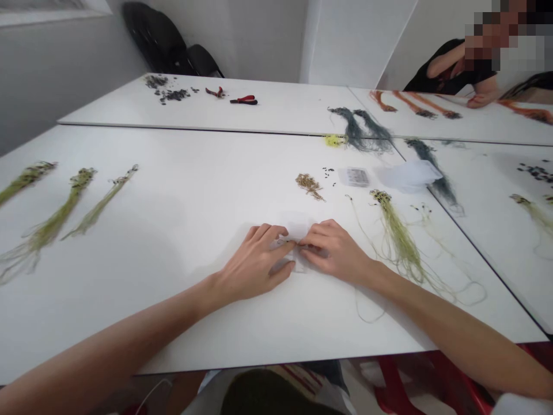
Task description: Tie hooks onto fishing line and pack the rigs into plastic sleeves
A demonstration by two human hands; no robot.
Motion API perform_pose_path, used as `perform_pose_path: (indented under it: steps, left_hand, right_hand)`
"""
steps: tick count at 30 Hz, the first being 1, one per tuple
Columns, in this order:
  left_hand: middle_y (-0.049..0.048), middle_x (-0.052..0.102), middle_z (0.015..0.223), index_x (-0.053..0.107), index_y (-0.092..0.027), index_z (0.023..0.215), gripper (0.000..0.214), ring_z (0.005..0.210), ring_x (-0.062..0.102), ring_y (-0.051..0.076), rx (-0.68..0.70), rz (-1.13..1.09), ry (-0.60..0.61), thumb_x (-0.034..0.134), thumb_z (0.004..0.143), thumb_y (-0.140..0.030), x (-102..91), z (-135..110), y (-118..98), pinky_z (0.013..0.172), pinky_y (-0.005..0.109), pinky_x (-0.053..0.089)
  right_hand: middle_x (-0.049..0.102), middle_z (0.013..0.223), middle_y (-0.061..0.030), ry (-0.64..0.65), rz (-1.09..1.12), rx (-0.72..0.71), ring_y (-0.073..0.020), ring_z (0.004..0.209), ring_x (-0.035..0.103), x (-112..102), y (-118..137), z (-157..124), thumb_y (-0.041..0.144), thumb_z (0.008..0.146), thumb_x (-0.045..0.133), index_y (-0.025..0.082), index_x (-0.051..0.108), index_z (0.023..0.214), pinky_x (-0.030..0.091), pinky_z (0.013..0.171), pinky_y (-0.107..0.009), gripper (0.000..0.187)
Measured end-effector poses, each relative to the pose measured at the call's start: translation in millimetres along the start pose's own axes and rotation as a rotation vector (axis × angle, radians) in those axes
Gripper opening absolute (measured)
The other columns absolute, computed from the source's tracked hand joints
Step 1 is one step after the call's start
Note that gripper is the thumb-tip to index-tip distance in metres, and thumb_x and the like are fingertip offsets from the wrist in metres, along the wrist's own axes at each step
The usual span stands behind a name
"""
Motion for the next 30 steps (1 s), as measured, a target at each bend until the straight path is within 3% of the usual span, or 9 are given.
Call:
perform_pose_path:
  steps: [6, 13, 25, 30]
  left_hand:
    - [0.0123, 0.054, 0.12, 0.062, -0.02, 0.118, 0.031, 0.108, 0.05, 0.027, -0.001, -0.021, -0.009, 0.049, 0.091, -0.031, 0.9, 0.5, 1.1, 0.092, 0.044, 0.039]
    - [0.0121, 0.056, 0.119, 0.049, -0.015, 0.13, 0.044, 0.107, 0.051, 0.025, -0.059, -0.105, -0.043, 0.055, 0.089, -0.03, -0.9, 0.1, 5.3, 0.094, 0.042, 0.039]
    - [0.0116, 0.055, 0.12, 0.05, -0.017, 0.127, 0.039, 0.108, 0.05, 0.026, -0.11, -0.041, -0.066, 0.052, 0.09, -0.028, 1.8, 5.2, 7.4, 0.095, 0.045, 0.04]
    - [0.0127, 0.054, 0.123, 0.046, -0.017, 0.13, 0.041, 0.112, 0.049, 0.028, -0.102, -0.041, -0.088, 0.051, 0.092, -0.03, 3.8, 8.0, 10.4, 0.095, 0.047, 0.041]
  right_hand:
    - [0.061, 0.076, -0.0006, 0.018, -0.003, 0.017, -0.0139, 0.072, 0.056, 0.9, -1.1, 0.8, 0.018, 0.087, 0.058, 0.018, 0.065, 0.091, 0.038, 0.083, -0.033, 0.008]
    - [0.061, 0.074, -0.0005, -0.024, 0.009, 0.033, -0.0142, 0.071, 0.057, 0.5, 0.4, -0.1, 0.017, 0.085, 0.059, 0.016, 0.064, 0.09, 0.038, 0.083, -0.033, 0.007]
    - [0.063, 0.077, -0.0015, -0.052, -0.03, 0.062, -0.0144, 0.074, 0.058, -0.1, -4.1, 6.4, 0.014, 0.088, 0.055, 0.017, 0.066, 0.092, 0.037, 0.082, -0.032, 0.012]
    - [0.066, 0.077, -0.0001, -0.122, 0.009, 0.063, -0.0129, 0.07, 0.06, -16.9, -16.1, 12.1, 0.02, 0.085, 0.06, 0.018, 0.068, 0.086, 0.038, 0.085, -0.033, 0.008]
Point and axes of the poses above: each hand's wrist, its own z-axis towards the middle knuckle, its own x-axis out of the palm, y = z × x, the point moved 5 cm from there along z, towards the middle knuckle
